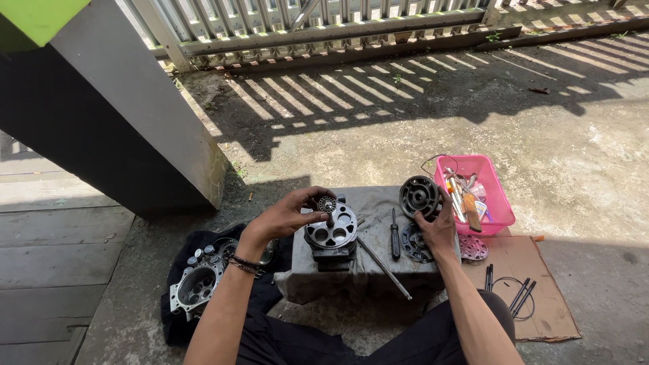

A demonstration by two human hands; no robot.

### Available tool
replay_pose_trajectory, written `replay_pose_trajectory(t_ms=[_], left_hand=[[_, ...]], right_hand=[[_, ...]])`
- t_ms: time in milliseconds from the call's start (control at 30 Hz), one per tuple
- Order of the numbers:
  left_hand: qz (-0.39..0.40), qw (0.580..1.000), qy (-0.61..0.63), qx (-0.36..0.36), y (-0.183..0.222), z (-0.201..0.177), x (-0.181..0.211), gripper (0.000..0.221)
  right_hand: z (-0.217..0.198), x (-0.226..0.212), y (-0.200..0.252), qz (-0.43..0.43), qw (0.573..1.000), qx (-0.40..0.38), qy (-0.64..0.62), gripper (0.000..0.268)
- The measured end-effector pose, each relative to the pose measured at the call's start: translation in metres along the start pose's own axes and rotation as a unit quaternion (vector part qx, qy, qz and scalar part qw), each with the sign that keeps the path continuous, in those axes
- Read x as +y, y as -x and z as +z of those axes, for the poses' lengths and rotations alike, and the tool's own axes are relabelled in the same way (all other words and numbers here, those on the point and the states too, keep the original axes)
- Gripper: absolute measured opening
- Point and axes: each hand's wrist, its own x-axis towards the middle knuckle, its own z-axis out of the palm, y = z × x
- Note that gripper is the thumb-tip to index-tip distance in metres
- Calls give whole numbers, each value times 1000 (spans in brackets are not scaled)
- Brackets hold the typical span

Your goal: Disassembling and inspecting the internal components of a mechanical compressor or pump

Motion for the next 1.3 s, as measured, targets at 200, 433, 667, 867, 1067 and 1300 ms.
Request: replay_pose_trajectory(t_ms=[200, 433, 667, 867, 1067, 1300], left_hand=[[29, 997, 22, 68, 15, 9, 28, 47], [95, 984, 15, 148, 12, 50, 20, 36], [92, 962, 114, 229, 10, 127, 49, 27], [10, 947, 227, 228, -25, 189, 30, 18], [-54, 955, 199, 214, -88, 209, -28, 29], [-84, 964, 73, 243, -143, 206, -66, 31]], right_hand=[[-1, -2, 1, -7, 1000, 4, -10, 81], [14, 37, -11, -5, 1000, 24, 1, 76], [17, 52, -17, -10, 999, 41, -14, 74], [15, 54, -18, -2, 998, 43, -41, 72], [11, 53, -21, 25, 988, 41, -149, 71], [23, 107, -37, 50, 951, 27, -303, 70]])
